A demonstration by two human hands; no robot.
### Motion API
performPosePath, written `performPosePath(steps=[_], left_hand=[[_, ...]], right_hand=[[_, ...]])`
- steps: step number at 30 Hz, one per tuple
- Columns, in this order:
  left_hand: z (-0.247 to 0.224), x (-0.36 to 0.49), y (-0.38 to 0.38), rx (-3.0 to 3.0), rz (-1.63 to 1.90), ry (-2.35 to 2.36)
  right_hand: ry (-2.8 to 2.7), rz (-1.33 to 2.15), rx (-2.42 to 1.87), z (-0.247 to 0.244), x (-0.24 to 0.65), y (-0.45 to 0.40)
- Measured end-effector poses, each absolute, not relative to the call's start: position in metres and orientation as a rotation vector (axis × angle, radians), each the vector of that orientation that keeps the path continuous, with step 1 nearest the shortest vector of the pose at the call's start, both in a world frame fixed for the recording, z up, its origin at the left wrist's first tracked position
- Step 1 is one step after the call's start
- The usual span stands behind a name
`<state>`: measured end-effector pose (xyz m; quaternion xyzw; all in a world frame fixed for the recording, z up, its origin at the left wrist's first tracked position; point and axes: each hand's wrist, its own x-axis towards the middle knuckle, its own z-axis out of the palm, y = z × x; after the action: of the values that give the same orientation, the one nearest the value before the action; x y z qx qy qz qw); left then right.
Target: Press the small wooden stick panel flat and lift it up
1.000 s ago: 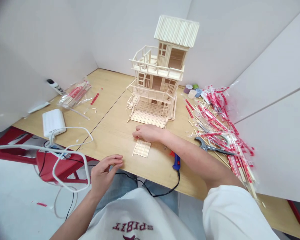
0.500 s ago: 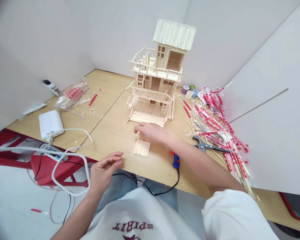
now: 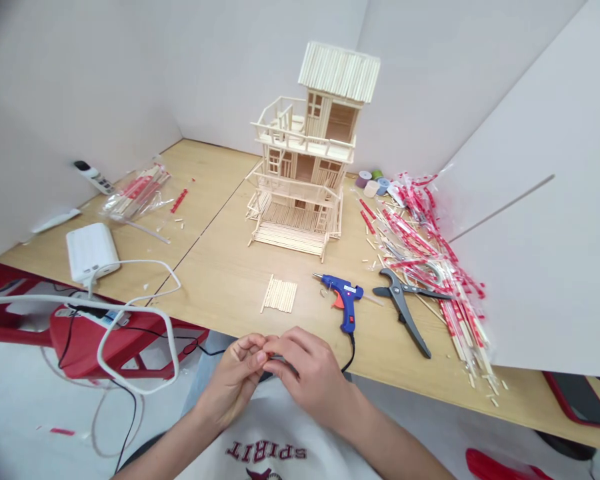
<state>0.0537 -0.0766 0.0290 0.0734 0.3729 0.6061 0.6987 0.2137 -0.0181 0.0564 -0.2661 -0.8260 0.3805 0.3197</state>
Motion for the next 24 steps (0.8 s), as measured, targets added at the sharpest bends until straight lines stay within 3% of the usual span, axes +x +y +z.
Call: performPosePath(steps=[24], left_hand=[[0.044,0.07,-0.085,0.498,1.243,0.947]], right_hand=[[-2.023,0.719,-0.608,0.036,0.231,-0.021]])
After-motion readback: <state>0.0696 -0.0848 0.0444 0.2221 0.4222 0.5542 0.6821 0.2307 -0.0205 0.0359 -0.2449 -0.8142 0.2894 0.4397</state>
